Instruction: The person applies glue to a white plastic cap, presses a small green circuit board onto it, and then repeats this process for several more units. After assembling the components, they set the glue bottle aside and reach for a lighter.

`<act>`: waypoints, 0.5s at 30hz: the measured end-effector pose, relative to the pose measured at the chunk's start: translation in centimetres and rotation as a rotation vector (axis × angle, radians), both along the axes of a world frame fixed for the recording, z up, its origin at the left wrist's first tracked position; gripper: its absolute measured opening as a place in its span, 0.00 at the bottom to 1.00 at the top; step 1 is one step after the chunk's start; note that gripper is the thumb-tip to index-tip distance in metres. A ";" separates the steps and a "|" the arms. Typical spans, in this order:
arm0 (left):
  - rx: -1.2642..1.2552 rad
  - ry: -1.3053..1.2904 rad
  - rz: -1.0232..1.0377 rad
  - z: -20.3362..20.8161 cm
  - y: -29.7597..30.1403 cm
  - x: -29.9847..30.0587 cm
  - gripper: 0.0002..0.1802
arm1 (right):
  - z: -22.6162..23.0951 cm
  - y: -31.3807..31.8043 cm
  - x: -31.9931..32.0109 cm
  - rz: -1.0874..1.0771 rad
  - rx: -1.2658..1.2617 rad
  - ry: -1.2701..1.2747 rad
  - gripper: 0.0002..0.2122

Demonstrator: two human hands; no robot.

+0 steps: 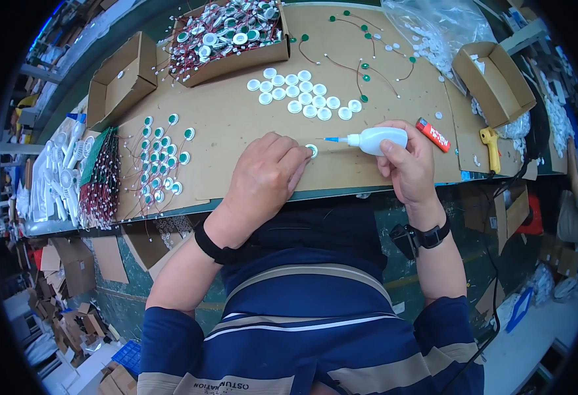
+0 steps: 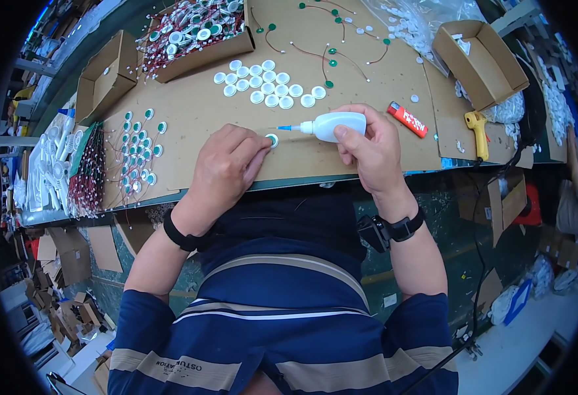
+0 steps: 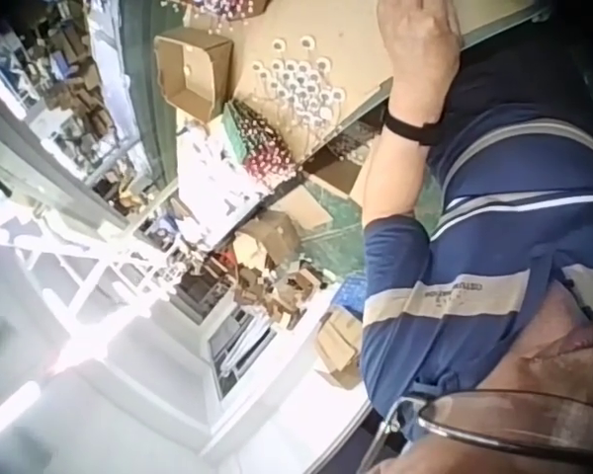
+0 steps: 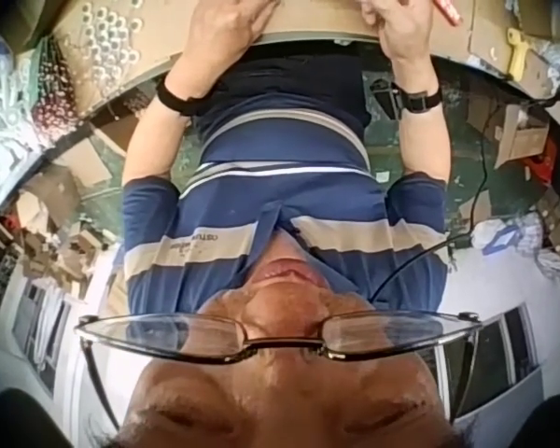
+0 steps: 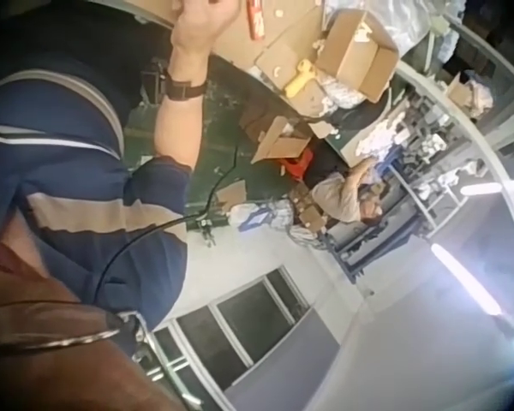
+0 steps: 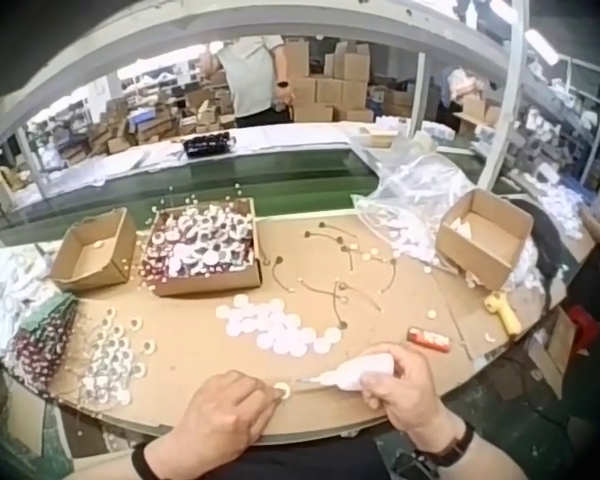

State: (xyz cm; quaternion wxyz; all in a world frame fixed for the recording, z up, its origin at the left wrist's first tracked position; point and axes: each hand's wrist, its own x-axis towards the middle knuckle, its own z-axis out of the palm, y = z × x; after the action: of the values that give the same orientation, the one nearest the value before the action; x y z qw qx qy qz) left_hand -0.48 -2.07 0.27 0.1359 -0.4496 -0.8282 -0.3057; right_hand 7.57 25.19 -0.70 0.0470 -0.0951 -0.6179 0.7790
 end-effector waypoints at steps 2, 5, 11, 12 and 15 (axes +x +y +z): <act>0.014 -0.011 0.004 0.0 0.1 0.0 0.08 | -0.2 0.2 0.1 0.005 0.011 0.012 0.17; 0.022 -0.010 0.014 0.2 0.2 -0.2 0.08 | -0.2 0.2 -0.1 -0.015 -0.007 0.028 0.17; 0.023 -0.037 0.030 0.2 -0.5 0.1 0.06 | -0.7 -0.4 0.0 -0.064 -0.101 0.069 0.17; 0.021 -0.042 0.037 -0.1 -0.7 0.4 0.06 | -1.2 -0.3 0.2 -0.064 -0.140 0.067 0.18; 0.018 0.033 0.003 0.8 -0.3 0.8 0.06 | -1.0 0.1 0.9 -0.097 -0.186 0.129 0.17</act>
State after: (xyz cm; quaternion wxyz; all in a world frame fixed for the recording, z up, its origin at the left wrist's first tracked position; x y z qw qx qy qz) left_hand 0.32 -2.34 1.11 0.1540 -0.4522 -0.8238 -0.3054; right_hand 8.51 25.33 -1.66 0.1152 -0.0785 -0.5334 0.8343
